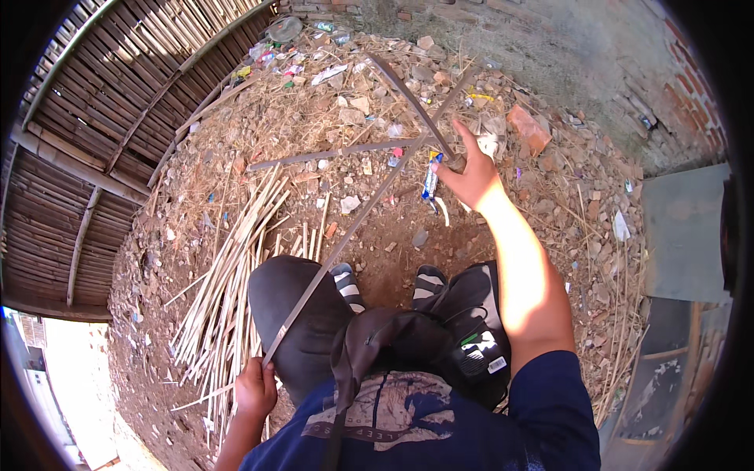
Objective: The person scrapes a wooden stick using a metal blade by hand, turning the stick repeatedly to clean or sharpen it.
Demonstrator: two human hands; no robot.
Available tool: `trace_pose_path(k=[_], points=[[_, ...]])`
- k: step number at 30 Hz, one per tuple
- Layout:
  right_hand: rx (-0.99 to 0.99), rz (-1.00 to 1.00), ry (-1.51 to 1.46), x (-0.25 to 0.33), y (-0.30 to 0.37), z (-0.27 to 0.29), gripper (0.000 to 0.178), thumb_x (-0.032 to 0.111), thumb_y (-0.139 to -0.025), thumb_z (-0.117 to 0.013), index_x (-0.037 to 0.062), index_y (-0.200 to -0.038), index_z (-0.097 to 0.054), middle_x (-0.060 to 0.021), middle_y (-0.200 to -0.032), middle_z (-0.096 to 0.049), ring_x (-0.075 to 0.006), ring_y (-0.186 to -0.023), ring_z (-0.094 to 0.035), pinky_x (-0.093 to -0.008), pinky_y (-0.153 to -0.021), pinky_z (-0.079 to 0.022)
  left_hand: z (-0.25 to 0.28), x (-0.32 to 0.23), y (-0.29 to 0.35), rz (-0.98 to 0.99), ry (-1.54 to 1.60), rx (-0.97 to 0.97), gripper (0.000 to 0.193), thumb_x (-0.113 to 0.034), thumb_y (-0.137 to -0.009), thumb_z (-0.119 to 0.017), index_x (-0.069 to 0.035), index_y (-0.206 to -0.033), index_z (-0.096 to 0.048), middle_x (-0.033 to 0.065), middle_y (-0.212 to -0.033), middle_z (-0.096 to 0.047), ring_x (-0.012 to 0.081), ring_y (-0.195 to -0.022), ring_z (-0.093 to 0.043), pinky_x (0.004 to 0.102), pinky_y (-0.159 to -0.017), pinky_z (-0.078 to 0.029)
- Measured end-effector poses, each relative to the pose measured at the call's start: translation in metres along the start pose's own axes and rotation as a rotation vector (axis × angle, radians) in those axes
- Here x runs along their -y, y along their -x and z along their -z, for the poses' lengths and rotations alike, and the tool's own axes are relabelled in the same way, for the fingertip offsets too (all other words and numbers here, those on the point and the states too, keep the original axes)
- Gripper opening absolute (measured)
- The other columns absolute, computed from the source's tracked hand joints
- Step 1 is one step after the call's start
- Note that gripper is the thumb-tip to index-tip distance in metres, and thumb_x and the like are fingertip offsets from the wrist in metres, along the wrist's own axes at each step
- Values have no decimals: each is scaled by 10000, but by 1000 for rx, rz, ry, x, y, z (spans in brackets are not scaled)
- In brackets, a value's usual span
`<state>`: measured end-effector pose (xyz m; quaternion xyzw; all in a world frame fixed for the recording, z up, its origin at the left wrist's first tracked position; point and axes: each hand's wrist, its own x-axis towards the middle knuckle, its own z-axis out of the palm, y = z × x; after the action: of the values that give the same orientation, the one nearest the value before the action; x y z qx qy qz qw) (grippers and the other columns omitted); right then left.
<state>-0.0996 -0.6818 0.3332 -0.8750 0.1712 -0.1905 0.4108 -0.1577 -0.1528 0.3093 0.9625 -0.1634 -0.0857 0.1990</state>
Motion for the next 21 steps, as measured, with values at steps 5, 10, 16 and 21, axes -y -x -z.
trace_pose_path(k=[5, 10, 16, 21], points=[[412, -24, 281, 28, 8, -17, 592, 377, -768, -766, 87, -1244, -565, -169, -864, -683, -340, -828, -687, -423, -735, -525, 6, -14, -27, -10, 55, 1, 263, -242, -985, -536, 8, -910, -568, 240, -735, -617, 443, -679, -606, 509, -611, -460], [547, 217, 320, 0, 13, -45, 437, 379, -742, -783, 36, -974, -642, -147, -729, -644, -311, -728, -649, -411, -692, -495, 11, -17, -48, -100, 4, -7, 281, -249, -995, -510, -18, -835, -522, 235, -651, -579, 453, -616, -577, 529, -565, -425], [496, -244, 133, -13, -18, -27, 495, 344, -761, -756, 25, -1129, -667, -177, -872, -687, -268, -832, -673, -374, -757, -513, 19, -4, -59, -128, 132, 84, 373, -275, -1002, -507, -20, -732, -469, 203, -583, -539, 422, -552, -551, 464, -509, -405], [554, 66, 266, 7, 4, -47, 472, 386, -760, -768, 3, -1019, -670, -166, -833, -680, -301, -796, -661, -395, -736, -508, 34, -15, -60, -82, 271, 209, 405, -301, -1026, -472, -6, -751, -503, 174, -573, -530, 354, -517, -544, 424, -509, -415]])
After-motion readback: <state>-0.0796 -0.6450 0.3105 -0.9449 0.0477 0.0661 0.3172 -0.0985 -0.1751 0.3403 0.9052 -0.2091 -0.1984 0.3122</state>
